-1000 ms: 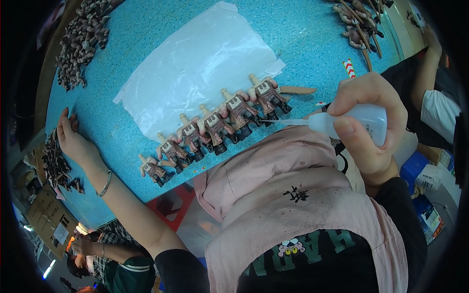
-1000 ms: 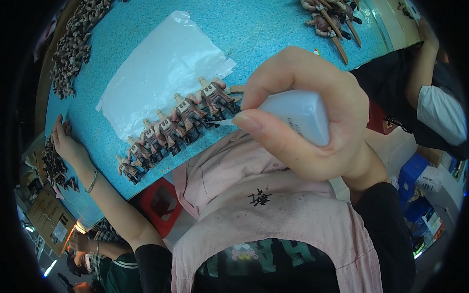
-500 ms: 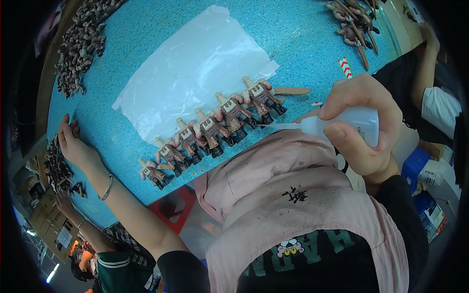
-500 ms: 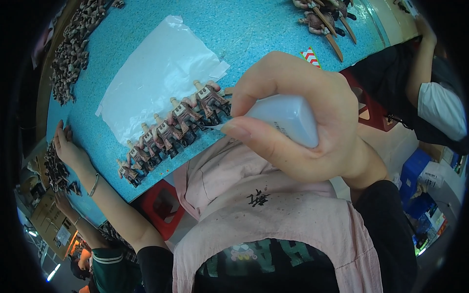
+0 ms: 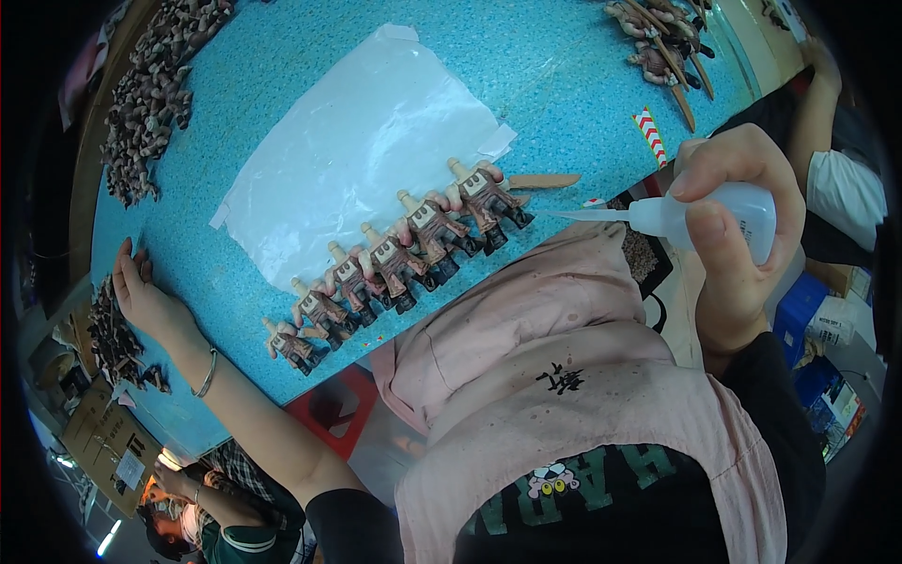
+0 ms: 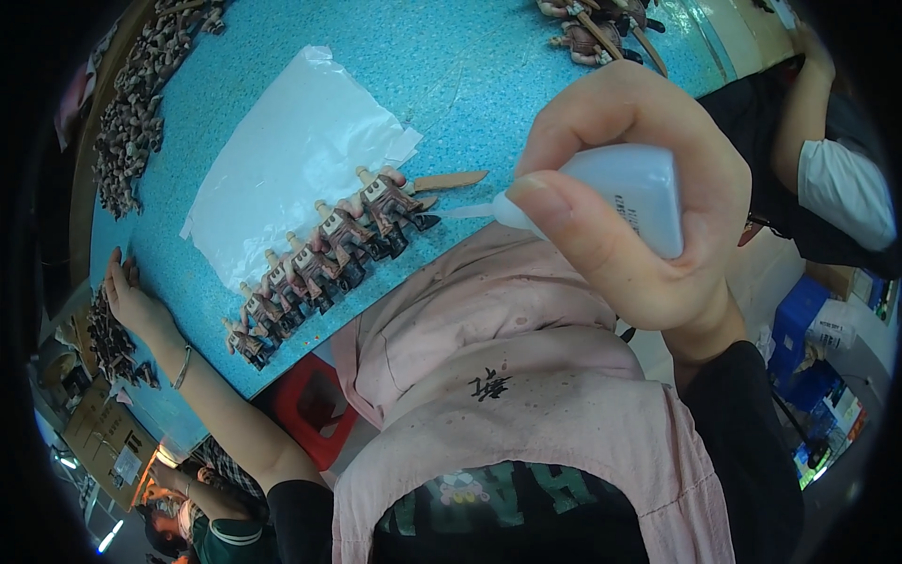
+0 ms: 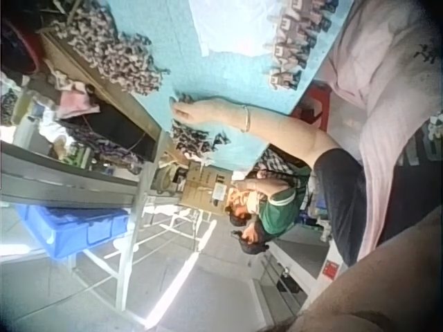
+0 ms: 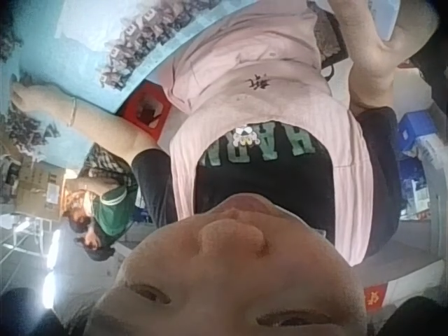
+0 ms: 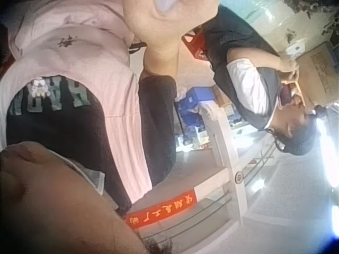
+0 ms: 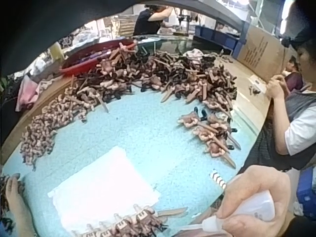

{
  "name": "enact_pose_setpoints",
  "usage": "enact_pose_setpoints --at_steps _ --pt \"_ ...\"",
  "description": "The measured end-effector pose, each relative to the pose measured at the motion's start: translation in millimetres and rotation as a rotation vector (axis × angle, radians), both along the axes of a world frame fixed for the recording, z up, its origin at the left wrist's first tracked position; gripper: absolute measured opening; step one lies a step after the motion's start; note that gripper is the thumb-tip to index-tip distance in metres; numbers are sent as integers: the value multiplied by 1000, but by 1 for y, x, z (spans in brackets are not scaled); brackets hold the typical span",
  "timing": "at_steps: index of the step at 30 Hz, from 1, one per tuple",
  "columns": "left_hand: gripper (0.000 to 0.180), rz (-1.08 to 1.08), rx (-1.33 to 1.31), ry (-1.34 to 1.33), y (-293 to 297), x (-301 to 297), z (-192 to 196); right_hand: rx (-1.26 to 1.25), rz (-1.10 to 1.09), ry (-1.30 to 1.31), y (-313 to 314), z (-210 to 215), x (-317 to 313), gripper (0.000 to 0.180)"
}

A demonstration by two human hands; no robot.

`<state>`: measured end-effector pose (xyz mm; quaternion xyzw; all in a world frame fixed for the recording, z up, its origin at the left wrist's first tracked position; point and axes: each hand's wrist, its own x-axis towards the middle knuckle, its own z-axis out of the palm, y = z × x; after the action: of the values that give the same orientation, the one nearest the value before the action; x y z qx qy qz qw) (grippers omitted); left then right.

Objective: The person applies glue to toy figurine bodies using a squeeze bottle. The person then fits parts onto the figurine bodies by hand to assemble the figurines.

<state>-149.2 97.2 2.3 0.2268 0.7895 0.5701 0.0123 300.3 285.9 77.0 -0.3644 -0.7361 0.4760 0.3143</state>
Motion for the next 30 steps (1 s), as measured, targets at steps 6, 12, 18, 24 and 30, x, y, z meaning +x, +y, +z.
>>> enact_pose_setpoints --at_steps 6,12,18,24,30 --pt "27 13 -31 -10 1 3 2 14 60 7 1 -2 1 29" --pt "27 19 -36 -6 2 4 2 62 124 3 4 -6 0 25" --pt "26 16 -16 -8 2 2 1 48 162 -2 5 -6 1 25" --pt "27 18 -11 -10 -2 1 0 28 178 2 2 -6 3 27" --pt "27 14 -24 -16 -1 3 -1 13 168 0 2 -9 5 29"
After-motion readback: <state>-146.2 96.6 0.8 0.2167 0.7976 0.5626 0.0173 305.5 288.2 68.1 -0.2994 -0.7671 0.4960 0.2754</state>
